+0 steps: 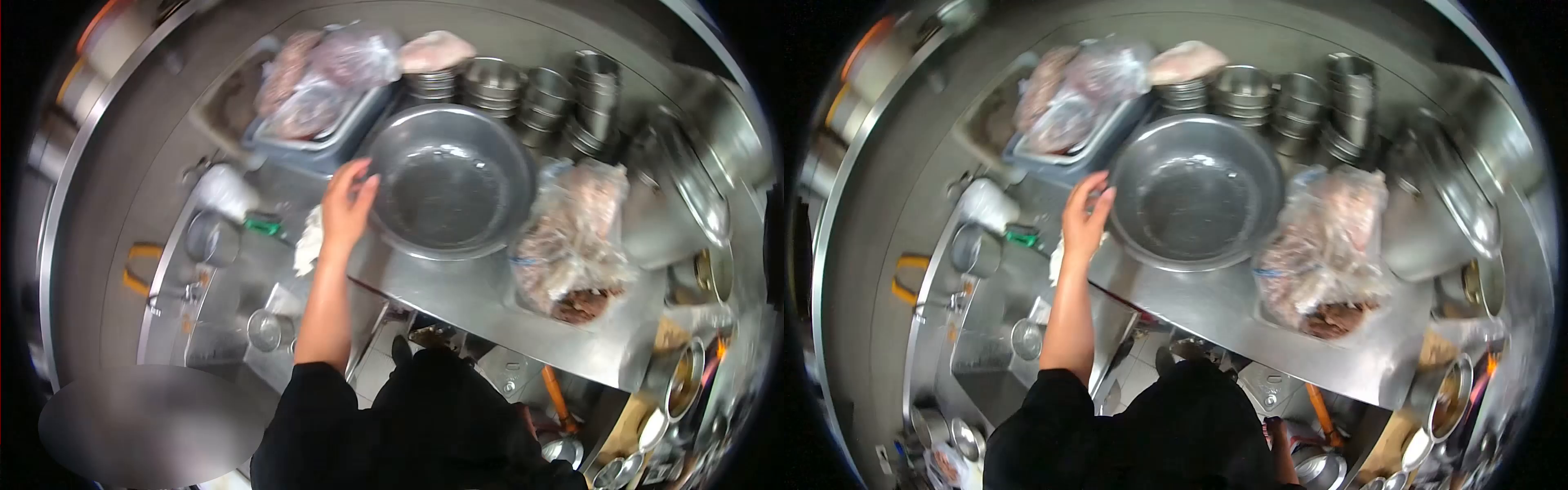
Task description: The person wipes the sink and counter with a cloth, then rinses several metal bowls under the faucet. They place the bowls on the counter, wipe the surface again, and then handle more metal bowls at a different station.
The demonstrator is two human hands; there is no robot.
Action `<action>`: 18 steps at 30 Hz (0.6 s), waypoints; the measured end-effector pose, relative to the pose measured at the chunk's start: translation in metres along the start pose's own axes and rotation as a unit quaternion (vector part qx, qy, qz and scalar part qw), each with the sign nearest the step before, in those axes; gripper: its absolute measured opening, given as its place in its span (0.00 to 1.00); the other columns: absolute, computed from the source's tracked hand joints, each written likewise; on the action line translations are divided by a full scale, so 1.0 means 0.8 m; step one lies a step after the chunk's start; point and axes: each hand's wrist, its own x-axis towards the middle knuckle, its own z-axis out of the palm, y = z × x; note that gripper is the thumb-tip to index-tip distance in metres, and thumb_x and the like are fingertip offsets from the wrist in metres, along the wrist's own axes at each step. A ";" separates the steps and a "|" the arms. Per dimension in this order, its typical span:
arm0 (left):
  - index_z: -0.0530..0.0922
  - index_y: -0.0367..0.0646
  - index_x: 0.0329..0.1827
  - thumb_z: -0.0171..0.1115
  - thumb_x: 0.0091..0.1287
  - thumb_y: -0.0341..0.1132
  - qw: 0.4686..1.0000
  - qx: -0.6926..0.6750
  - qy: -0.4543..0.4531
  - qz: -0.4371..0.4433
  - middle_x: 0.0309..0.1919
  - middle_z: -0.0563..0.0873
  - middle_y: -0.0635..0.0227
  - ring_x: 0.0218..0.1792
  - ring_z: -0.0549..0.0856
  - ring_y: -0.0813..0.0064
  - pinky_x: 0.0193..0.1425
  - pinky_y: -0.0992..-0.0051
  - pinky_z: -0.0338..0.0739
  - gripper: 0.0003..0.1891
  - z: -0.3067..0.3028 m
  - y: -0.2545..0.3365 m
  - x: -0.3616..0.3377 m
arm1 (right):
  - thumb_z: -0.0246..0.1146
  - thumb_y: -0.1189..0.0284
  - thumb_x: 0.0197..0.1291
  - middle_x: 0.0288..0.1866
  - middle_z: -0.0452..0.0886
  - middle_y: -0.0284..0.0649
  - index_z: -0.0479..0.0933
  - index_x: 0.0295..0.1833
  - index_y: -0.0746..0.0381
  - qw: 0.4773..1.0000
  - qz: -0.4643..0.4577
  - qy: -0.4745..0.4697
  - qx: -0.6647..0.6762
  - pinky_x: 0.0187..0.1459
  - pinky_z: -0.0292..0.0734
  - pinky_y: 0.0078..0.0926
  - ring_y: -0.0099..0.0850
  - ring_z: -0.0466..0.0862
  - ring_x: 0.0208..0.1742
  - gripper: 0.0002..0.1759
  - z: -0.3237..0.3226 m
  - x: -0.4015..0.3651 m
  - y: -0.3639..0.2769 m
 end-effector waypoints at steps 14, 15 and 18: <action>0.71 0.49 0.64 0.65 0.58 0.44 0.921 0.336 -0.179 -0.087 0.56 0.74 0.52 0.56 0.76 0.48 0.61 0.57 0.70 0.30 -0.112 -0.244 -0.067 | 0.52 0.59 0.65 0.33 0.81 0.46 0.73 0.44 0.65 0.995 -0.072 0.047 0.043 0.28 0.84 0.45 0.41 0.85 0.30 0.18 0.039 -0.126 -0.289; 0.72 0.48 0.61 0.65 0.58 0.39 0.947 0.256 -0.113 -0.157 0.52 0.74 0.53 0.53 0.78 0.48 0.57 0.57 0.73 0.27 -0.107 -0.257 -0.062 | 0.52 0.60 0.64 0.31 0.81 0.45 0.73 0.42 0.64 0.994 -0.057 0.006 0.088 0.28 0.84 0.44 0.40 0.85 0.28 0.17 0.040 -0.122 -0.292; 0.71 0.39 0.54 0.64 0.58 0.32 0.936 0.297 0.098 -0.158 0.48 0.75 0.48 0.50 0.78 0.46 0.53 0.57 0.74 0.21 -0.144 -0.267 -0.011 | 0.55 0.64 0.64 0.27 0.79 0.40 0.73 0.38 0.61 0.998 0.002 0.003 0.056 0.22 0.80 0.36 0.35 0.83 0.23 0.11 0.073 -0.161 -0.316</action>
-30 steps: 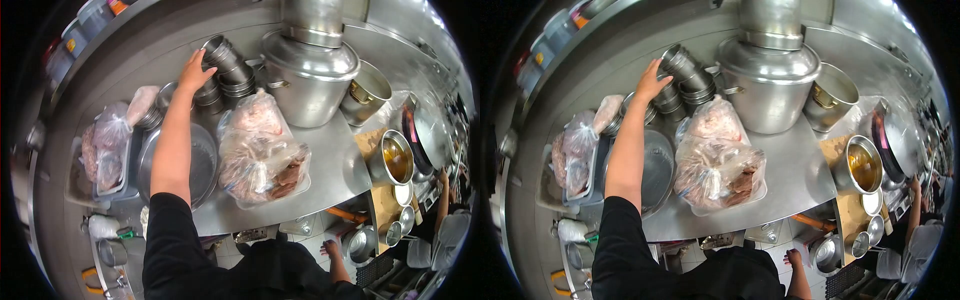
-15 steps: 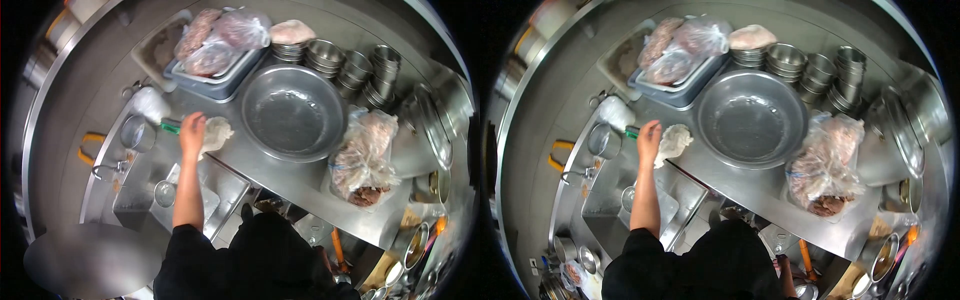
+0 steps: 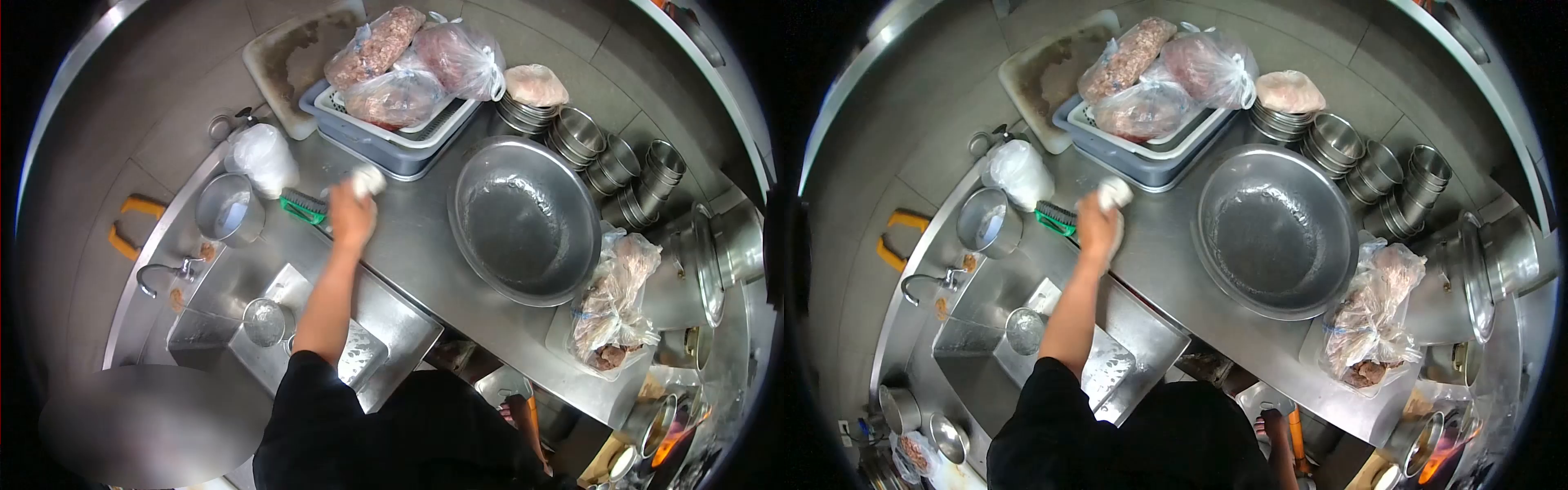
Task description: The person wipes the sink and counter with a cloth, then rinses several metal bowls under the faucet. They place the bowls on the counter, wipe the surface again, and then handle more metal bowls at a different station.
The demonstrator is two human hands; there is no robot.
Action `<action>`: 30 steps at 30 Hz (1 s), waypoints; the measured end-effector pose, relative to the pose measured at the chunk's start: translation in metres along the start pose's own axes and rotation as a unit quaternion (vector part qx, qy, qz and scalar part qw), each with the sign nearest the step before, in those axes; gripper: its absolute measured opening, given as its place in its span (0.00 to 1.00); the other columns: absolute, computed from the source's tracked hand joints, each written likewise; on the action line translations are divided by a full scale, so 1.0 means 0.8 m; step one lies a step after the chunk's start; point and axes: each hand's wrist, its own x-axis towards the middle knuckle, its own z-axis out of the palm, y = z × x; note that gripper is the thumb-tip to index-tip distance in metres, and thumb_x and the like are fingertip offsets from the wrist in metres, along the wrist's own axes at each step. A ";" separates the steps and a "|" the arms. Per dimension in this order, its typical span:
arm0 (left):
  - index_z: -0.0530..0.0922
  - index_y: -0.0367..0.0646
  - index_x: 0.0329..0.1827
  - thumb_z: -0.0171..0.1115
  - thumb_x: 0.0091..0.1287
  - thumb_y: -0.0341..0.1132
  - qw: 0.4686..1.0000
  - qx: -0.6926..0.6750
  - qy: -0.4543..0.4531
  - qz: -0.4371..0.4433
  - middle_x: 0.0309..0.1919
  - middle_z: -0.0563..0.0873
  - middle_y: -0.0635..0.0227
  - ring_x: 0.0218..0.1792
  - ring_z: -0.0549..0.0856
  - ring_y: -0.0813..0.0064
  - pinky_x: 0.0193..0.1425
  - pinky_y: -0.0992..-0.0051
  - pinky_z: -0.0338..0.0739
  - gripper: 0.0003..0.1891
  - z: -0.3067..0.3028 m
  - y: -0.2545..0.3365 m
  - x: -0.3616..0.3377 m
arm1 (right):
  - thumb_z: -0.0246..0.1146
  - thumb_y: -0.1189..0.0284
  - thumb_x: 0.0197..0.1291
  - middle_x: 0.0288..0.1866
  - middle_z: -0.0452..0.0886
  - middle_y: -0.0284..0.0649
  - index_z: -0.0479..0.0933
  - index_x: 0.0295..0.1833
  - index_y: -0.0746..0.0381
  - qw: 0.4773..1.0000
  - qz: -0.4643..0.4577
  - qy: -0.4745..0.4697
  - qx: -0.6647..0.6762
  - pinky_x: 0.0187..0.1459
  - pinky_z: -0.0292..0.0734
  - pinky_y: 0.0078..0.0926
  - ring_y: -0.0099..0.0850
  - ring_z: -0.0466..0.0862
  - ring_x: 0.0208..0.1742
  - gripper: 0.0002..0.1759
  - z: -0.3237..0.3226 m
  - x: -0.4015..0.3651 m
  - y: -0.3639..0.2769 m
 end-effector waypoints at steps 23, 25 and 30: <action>0.69 0.40 0.65 0.47 0.69 0.41 0.968 0.251 -0.006 -0.027 0.68 0.67 0.54 0.69 0.62 0.50 0.71 0.54 0.54 0.24 0.141 -0.090 0.080 | 0.53 0.68 0.63 0.24 0.81 0.39 0.74 0.34 0.62 0.841 -0.352 -0.032 -0.410 0.22 0.81 0.31 0.29 0.82 0.21 0.10 0.053 -0.031 0.001; 0.76 0.43 0.60 0.50 0.67 0.40 0.965 0.257 0.029 0.034 0.64 0.73 0.54 0.66 0.67 0.52 0.69 0.56 0.59 0.21 0.121 -0.085 0.054 | 0.55 0.68 0.63 0.26 0.81 0.40 0.73 0.36 0.62 0.981 -0.095 -0.014 -0.166 0.21 0.81 0.34 0.31 0.82 0.21 0.09 0.045 -0.021 -0.019; 0.84 0.48 0.37 0.52 0.58 0.34 0.994 -0.105 -0.013 0.034 0.51 0.83 0.60 0.56 0.78 0.57 0.62 0.61 0.70 0.12 0.058 -0.052 0.037 | 0.56 0.64 0.66 0.32 0.81 0.45 0.72 0.47 0.64 0.990 -0.094 0.022 -0.099 0.28 0.83 0.44 0.40 0.84 0.28 0.13 -0.020 0.031 0.000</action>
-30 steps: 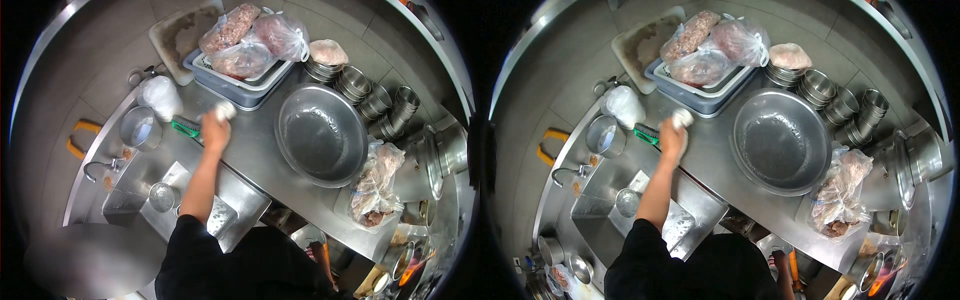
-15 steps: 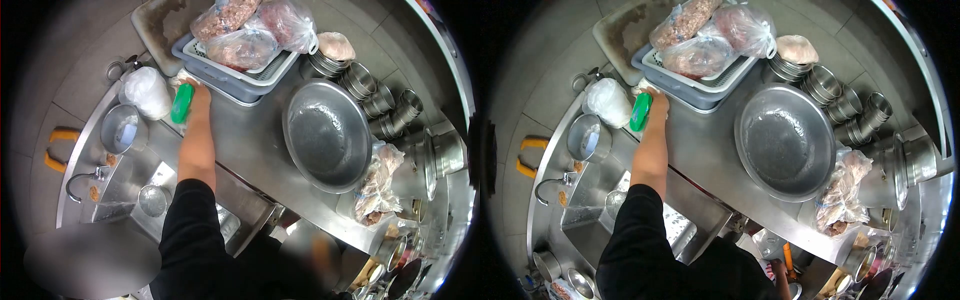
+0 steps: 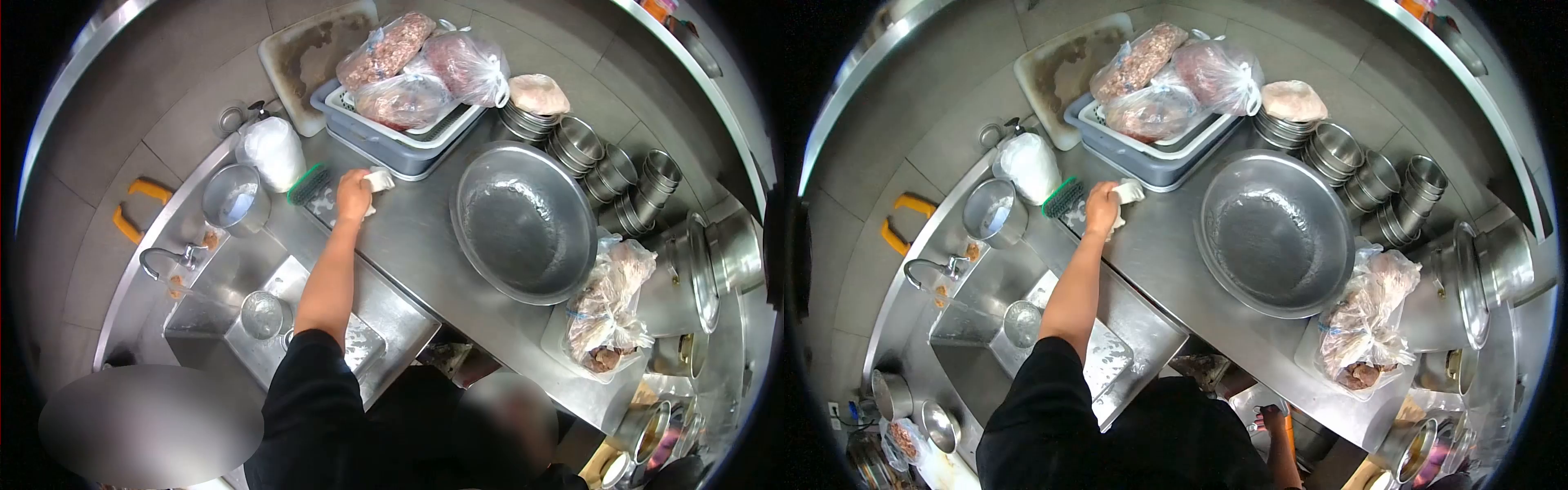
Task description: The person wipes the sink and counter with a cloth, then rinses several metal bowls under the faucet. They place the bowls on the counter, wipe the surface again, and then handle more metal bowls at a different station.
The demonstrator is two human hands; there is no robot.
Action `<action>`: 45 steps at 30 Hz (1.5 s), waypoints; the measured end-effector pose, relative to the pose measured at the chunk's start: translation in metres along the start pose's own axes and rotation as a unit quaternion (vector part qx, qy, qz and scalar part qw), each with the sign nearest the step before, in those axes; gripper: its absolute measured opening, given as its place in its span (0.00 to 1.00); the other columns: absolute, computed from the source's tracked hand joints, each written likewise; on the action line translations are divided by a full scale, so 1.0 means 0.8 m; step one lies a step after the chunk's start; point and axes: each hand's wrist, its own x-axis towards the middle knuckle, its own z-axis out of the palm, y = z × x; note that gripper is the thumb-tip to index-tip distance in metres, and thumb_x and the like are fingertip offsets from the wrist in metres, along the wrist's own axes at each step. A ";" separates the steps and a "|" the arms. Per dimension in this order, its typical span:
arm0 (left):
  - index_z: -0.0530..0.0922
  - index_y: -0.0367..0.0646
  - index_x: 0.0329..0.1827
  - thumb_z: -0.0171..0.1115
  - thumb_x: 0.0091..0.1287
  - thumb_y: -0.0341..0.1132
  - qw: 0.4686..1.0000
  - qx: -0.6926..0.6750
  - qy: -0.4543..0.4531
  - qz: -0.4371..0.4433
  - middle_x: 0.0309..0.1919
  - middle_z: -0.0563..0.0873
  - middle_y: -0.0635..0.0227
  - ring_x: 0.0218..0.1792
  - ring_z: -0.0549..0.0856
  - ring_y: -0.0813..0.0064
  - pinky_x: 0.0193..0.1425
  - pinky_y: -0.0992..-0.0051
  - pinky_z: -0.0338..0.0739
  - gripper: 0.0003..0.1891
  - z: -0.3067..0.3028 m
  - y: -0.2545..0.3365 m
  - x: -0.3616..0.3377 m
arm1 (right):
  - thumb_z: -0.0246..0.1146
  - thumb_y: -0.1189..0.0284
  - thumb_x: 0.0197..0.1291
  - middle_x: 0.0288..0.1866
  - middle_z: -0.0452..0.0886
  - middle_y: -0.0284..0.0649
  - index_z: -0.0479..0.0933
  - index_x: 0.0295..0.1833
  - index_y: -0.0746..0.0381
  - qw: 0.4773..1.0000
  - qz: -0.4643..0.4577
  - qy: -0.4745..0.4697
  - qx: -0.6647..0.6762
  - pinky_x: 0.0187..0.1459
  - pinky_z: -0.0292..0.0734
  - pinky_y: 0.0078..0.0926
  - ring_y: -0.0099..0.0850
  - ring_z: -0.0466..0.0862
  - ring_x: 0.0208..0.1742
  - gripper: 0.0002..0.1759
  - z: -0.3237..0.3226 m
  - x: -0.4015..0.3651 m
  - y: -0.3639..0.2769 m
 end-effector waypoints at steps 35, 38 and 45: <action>0.84 0.51 0.47 0.64 0.55 0.36 0.982 0.154 -0.047 0.102 0.54 0.81 0.58 0.56 0.77 0.54 0.61 0.61 0.71 0.16 -0.084 -0.036 -0.043 | 0.58 0.66 0.65 0.36 0.83 0.47 0.68 0.51 0.62 0.996 0.077 -0.021 -0.039 0.26 0.84 0.41 0.40 0.86 0.29 0.14 0.034 -0.015 0.032; 0.80 0.52 0.56 0.61 0.61 0.45 0.969 0.184 -0.104 0.132 0.61 0.77 0.55 0.63 0.73 0.54 0.67 0.60 0.65 0.21 -0.085 -0.048 -0.052 | 0.56 0.65 0.65 0.34 0.84 0.44 0.73 0.45 0.62 0.998 0.048 0.008 -0.039 0.29 0.80 0.31 0.33 0.84 0.30 0.11 0.039 -0.025 0.019; 0.80 0.46 0.51 0.64 0.59 0.44 0.974 0.218 0.040 0.043 0.50 0.80 0.57 0.56 0.77 0.58 0.61 0.57 0.67 0.19 -0.133 -0.005 -0.020 | 0.57 0.67 0.65 0.35 0.84 0.44 0.74 0.44 0.62 0.999 0.043 0.021 -0.017 0.28 0.80 0.31 0.32 0.84 0.30 0.10 0.051 -0.034 -0.018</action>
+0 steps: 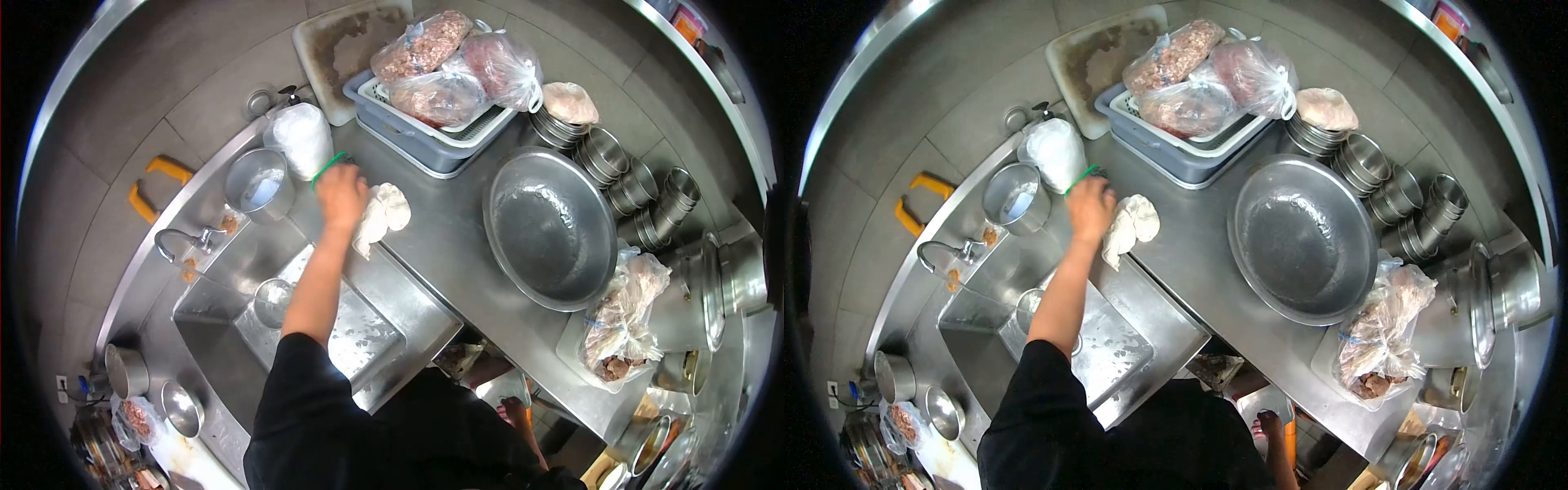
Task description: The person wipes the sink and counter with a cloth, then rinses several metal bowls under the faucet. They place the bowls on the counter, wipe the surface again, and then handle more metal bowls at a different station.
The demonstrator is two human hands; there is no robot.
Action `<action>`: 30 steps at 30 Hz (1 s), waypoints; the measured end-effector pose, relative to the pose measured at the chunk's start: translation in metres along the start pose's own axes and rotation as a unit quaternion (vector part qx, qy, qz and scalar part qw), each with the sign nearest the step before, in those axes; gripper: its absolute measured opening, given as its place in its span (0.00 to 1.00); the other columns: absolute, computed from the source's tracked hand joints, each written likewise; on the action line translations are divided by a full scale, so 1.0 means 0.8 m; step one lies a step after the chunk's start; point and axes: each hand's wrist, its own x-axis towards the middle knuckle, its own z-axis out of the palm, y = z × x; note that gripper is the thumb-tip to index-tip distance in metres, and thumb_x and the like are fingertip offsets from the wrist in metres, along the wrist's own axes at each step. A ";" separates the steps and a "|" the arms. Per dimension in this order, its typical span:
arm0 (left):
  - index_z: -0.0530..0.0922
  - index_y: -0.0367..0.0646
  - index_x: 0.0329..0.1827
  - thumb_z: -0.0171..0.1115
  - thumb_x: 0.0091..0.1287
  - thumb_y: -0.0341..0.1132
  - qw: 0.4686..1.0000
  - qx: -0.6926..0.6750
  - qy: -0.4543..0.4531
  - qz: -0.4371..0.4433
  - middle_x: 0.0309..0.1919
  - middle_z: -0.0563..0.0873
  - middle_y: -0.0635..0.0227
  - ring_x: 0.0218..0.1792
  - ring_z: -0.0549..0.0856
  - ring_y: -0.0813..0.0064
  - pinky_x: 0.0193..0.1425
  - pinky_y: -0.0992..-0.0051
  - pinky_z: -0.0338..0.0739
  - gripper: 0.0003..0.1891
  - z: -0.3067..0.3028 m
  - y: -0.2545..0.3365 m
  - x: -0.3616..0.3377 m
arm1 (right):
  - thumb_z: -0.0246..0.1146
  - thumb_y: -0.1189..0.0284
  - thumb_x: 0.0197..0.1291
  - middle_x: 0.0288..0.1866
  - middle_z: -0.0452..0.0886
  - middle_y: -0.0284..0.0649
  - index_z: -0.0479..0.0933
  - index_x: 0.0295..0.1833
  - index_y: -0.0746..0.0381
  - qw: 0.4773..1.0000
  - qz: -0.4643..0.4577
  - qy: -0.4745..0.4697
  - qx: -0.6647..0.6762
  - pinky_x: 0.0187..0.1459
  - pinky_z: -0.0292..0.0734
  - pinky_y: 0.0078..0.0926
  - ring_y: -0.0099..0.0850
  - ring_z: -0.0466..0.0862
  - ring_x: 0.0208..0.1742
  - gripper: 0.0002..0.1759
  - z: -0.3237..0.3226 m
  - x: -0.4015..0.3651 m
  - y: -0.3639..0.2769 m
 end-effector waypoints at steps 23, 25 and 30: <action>0.74 0.43 0.51 0.70 0.53 0.39 0.982 -0.151 -0.112 -0.012 0.48 0.78 0.56 0.51 0.76 0.53 0.54 0.54 0.69 0.24 0.050 0.182 -0.087 | 0.58 0.65 0.64 0.34 0.81 0.44 0.68 0.50 0.62 0.965 -0.196 -0.093 -0.149 0.27 0.84 0.43 0.40 0.84 0.28 0.15 0.000 0.044 0.042; 0.75 0.43 0.53 0.70 0.53 0.41 0.981 -0.156 -0.114 -0.026 0.51 0.77 0.58 0.55 0.74 0.55 0.57 0.53 0.67 0.25 0.050 0.176 -0.080 | 0.58 0.65 0.64 0.34 0.81 0.44 0.69 0.49 0.61 0.992 -0.080 -0.072 -0.071 0.27 0.84 0.42 0.39 0.84 0.28 0.14 0.010 0.022 0.015; 0.81 0.54 0.52 0.67 0.57 0.46 0.996 0.076 -0.015 0.051 0.59 0.76 0.60 0.59 0.74 0.53 0.60 0.54 0.67 0.20 0.042 0.075 -0.062 | 0.57 0.63 0.65 0.35 0.82 0.43 0.70 0.47 0.59 0.999 0.028 -0.037 0.000 0.26 0.83 0.41 0.38 0.84 0.27 0.13 0.012 0.009 0.025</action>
